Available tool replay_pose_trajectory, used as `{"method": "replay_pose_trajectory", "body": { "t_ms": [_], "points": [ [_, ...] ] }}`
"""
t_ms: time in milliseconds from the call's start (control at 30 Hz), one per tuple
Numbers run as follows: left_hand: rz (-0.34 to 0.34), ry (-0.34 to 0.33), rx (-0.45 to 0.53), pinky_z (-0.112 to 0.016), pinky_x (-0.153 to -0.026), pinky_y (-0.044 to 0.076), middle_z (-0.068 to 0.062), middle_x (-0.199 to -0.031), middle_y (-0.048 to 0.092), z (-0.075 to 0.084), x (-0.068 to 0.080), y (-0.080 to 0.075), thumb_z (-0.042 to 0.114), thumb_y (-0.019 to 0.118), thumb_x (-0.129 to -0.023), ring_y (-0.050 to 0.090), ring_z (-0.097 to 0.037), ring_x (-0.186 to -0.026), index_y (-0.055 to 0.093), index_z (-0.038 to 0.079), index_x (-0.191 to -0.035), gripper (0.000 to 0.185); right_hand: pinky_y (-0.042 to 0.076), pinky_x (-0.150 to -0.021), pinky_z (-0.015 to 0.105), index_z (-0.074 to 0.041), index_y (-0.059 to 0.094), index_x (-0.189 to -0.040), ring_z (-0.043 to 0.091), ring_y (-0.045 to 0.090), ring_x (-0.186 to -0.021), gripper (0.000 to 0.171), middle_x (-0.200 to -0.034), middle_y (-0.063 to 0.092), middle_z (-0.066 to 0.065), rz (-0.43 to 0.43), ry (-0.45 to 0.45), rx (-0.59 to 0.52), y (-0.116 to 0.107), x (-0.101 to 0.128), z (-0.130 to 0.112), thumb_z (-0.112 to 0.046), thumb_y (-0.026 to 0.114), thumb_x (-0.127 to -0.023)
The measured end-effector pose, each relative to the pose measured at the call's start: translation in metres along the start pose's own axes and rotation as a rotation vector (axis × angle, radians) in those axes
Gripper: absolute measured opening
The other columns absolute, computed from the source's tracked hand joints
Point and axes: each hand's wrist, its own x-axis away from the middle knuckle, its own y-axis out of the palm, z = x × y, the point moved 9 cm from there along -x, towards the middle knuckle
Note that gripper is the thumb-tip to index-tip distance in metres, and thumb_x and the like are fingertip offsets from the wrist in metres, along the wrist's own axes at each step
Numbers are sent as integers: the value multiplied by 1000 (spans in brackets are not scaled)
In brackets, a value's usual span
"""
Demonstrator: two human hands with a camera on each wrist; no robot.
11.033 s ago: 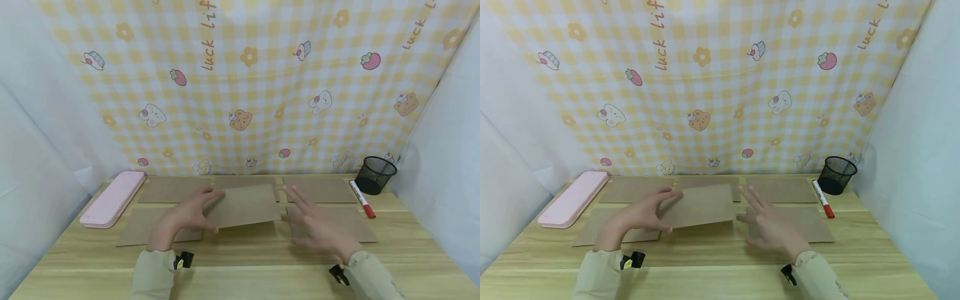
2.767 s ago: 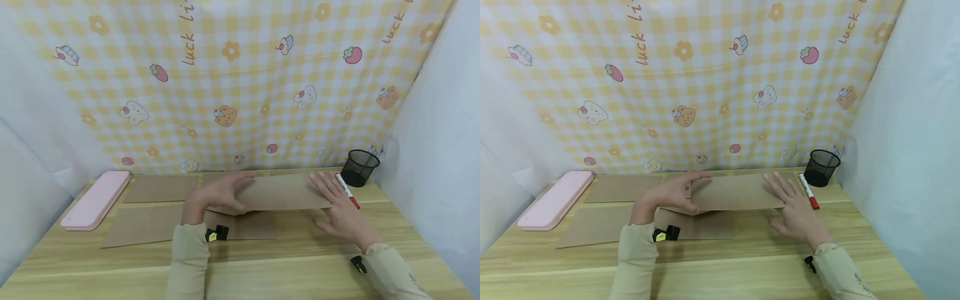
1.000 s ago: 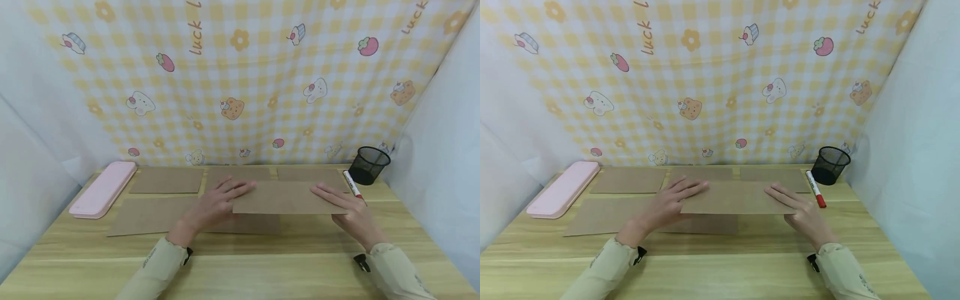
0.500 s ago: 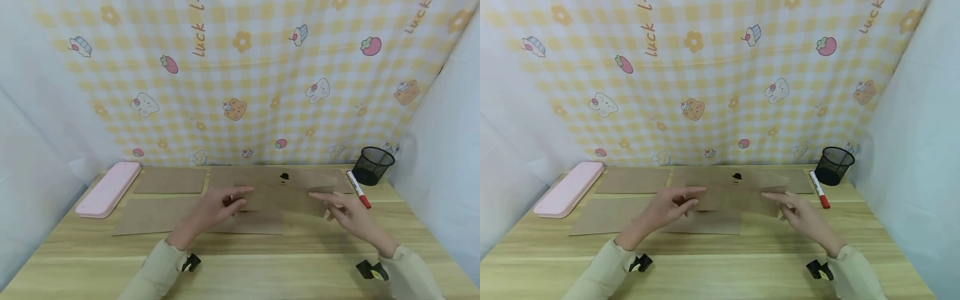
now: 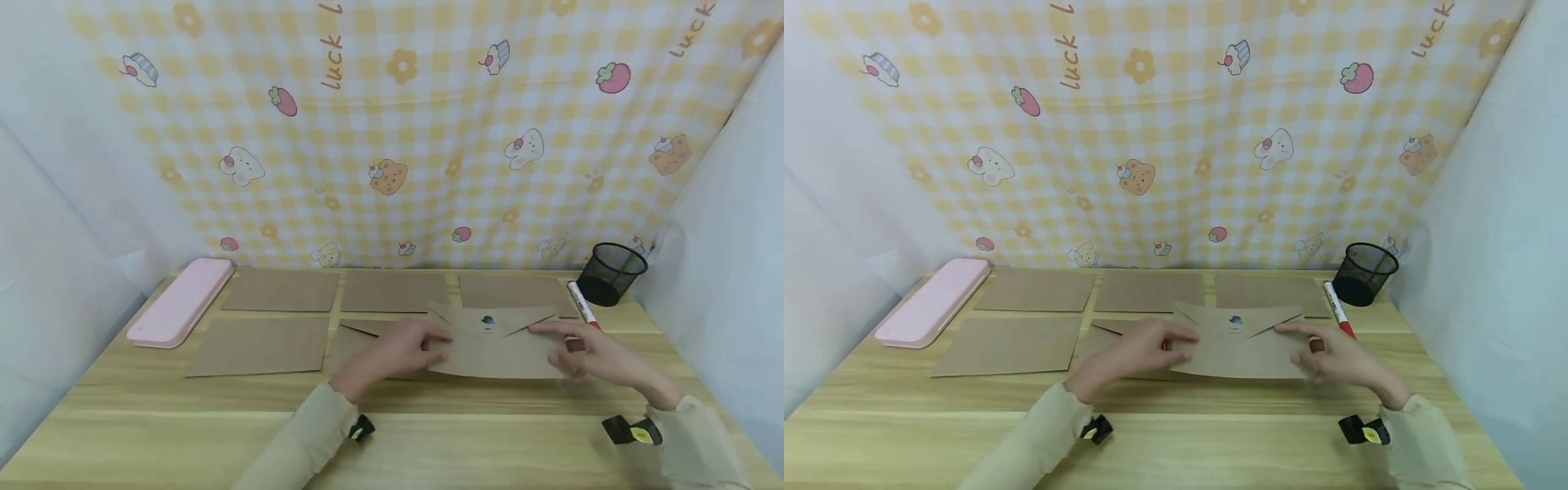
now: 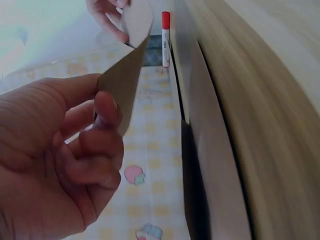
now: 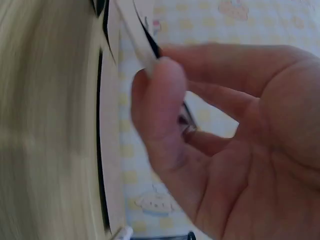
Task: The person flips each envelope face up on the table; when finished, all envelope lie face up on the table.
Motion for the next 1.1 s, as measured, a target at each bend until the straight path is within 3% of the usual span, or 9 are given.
{"method": "replay_pose_trajectory", "body": {
  "t_ms": [67,200,300,467,533,600,700,867,1100],
  "points": [
    [-11,-7,-100,-18,-47,34,10,-60,49,11,-8,6,23,65,-87,39,-3,-50,67,16,-116,29,44,-42,27,7,45,-131,6,43,-51,43,-118,43,26,10,16,52,-5,4,4,-5,58,-91],
    [-98,46,-216,-17,-47,30,10,-59,44,35,-26,24,22,63,-89,33,-3,-48,70,12,-104,20,38,-42,23,7,49,-127,1,33,-45,42,-80,55,8,27,103,216,-13,10,18,-9,61,-89],
    [-198,65,-179,-17,-53,34,7,-64,50,43,-39,39,18,62,-90,32,-6,-48,70,10,-105,19,33,-45,23,8,53,-123,2,25,-45,40,-72,56,2,24,181,340,-17,13,31,-10,62,-88],
    [-252,5,-191,-17,-78,43,6,-111,63,39,-55,54,18,63,-88,53,-3,-79,66,13,-118,31,36,-54,25,8,59,-117,6,34,-55,37,-105,61,20,24,218,487,-19,16,41,-1,64,-81],
    [-263,-13,-198,-16,-67,42,9,-91,64,38,-58,61,13,61,-87,50,-2,-71,71,10,-94,12,43,-64,32,7,60,-116,16,50,-70,41,-109,59,24,25,226,528,-19,17,43,1,67,-75],
    [-262,-30,-198,-15,-52,31,11,-62,46,37,-59,67,5,59,-86,38,-2,-56,56,10,-65,21,45,-72,42,6,61,-115,31,53,-85,47,-111,58,25,26,239,559,-18,18,45,2,70,-70],
    [-270,-59,-205,-21,-46,16,4,-57,16,37,-57,72,-5,54,-81,17,-9,-47,29,14,-60,38,42,-80,54,3,61,-117,46,45,-104,52,-119,53,29,24,264,581,-17,19,49,-1,74,-67],
    [-221,-89,-331,-22,-48,27,6,-70,48,38,-55,71,-1,59,-82,33,-10,-56,64,13,-73,17,41,-80,59,1,59,-119,50,44,-105,54,-121,50,30,18,290,575,-15,20,50,-5,75,-68],
    [-176,-92,-432,-23,-51,34,6,-74,53,39,-57,71,4,63,-84,39,-10,-63,65,18,-79,15,44,-74,50,-2,61,-115,38,48,-92,53,-110,56,25,36,305,595,-18,22,50,-6,77,-65]
  ]
}}
